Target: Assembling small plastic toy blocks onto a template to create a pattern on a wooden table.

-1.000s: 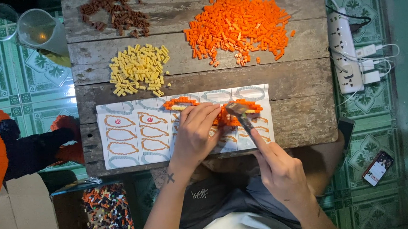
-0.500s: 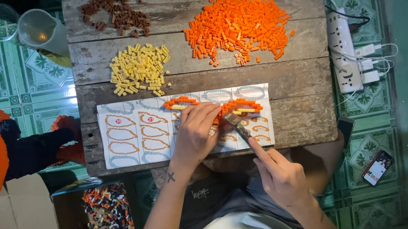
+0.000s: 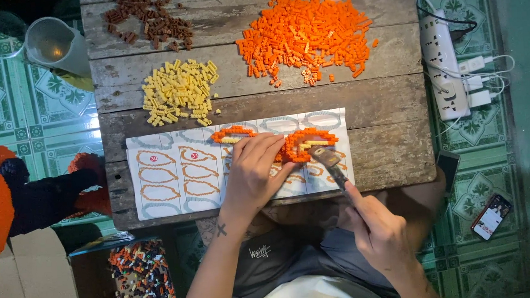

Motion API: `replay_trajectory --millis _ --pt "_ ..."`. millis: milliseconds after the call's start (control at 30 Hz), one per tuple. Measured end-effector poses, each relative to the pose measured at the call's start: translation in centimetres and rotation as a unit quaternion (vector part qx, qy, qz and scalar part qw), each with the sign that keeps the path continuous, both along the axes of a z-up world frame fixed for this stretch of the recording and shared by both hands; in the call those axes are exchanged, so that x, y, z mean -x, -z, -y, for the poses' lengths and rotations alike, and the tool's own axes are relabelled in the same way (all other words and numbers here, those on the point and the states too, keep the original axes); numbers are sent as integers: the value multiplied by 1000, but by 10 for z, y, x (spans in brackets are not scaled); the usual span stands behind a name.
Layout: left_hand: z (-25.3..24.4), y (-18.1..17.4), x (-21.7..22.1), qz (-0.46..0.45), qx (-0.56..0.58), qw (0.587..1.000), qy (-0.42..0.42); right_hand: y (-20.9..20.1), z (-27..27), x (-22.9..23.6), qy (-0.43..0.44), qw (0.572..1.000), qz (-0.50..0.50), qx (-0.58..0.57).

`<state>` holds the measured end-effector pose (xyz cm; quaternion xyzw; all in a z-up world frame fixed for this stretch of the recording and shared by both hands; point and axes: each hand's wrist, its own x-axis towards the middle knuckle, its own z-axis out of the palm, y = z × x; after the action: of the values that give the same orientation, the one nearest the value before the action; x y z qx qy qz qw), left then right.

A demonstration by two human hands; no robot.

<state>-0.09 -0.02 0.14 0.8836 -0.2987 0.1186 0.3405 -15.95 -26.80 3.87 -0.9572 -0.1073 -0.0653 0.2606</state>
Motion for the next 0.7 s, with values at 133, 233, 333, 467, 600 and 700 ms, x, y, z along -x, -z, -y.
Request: replay_trajectory --millis 133,233,333,467,600,700 --pt "1 2 1 -1 -6 1000 -1 -2 5 -10 10 1000 18 0" --pt "1 -1 1 1 -11 1000 3 -3 15 -12 28 999 22 -10" --pt "1 -3 1 7 -14 1000 2 11 37 -9 45 998 22 -22" --pt "1 -2 3 14 -32 999 0 7 54 -18 119 992 28 42" --pt "1 -2 2 28 -43 999 5 19 73 -25 137 985 60 89" --pt "2 -2 1 32 -52 998 7 26 81 -29 141 974 68 166"
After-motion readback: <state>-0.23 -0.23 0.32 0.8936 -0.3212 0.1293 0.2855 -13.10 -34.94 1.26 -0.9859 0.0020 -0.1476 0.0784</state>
